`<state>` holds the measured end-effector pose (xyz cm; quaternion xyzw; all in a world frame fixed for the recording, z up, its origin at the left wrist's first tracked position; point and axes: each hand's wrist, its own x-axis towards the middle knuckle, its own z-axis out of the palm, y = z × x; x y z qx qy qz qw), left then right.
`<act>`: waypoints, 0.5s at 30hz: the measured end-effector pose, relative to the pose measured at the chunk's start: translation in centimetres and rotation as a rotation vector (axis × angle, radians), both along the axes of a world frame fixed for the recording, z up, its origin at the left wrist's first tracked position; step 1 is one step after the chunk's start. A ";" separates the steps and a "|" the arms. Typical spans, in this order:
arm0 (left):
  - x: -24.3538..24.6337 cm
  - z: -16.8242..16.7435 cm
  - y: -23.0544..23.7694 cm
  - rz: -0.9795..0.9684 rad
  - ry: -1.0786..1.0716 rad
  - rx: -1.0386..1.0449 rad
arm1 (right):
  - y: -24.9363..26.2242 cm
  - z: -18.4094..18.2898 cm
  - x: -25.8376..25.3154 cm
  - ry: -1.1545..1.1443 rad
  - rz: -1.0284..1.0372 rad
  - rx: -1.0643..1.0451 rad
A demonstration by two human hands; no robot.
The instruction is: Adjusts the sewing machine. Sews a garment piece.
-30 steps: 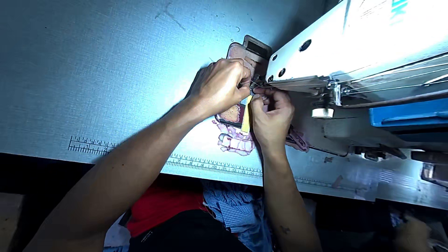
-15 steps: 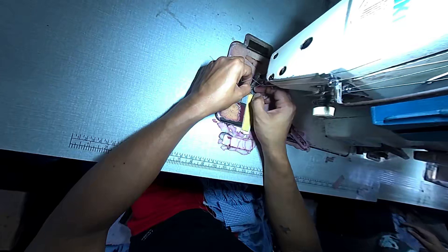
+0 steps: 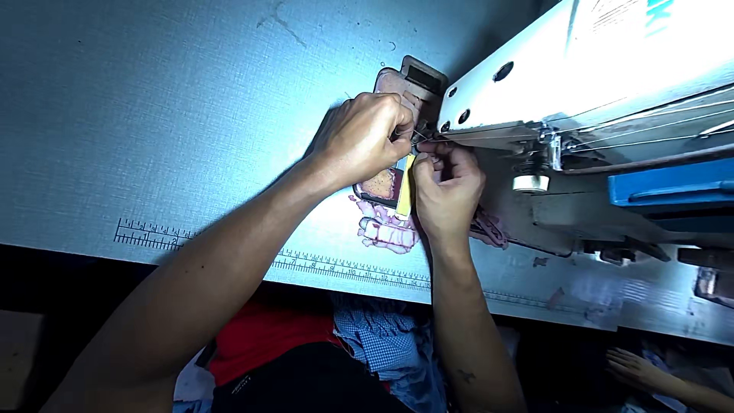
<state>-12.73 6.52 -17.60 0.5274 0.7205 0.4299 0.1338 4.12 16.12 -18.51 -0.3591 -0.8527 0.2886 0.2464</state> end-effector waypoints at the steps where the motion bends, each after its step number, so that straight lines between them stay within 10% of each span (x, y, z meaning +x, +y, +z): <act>1: 0.0 0.0 0.0 0.003 0.004 -0.003 | 0.1 0.0 0.0 0.002 0.003 0.002; 15: 0.1 0.1 0.0 0.005 0.027 -0.026 | 0.0 -0.1 -0.1 0.007 0.001 0.016</act>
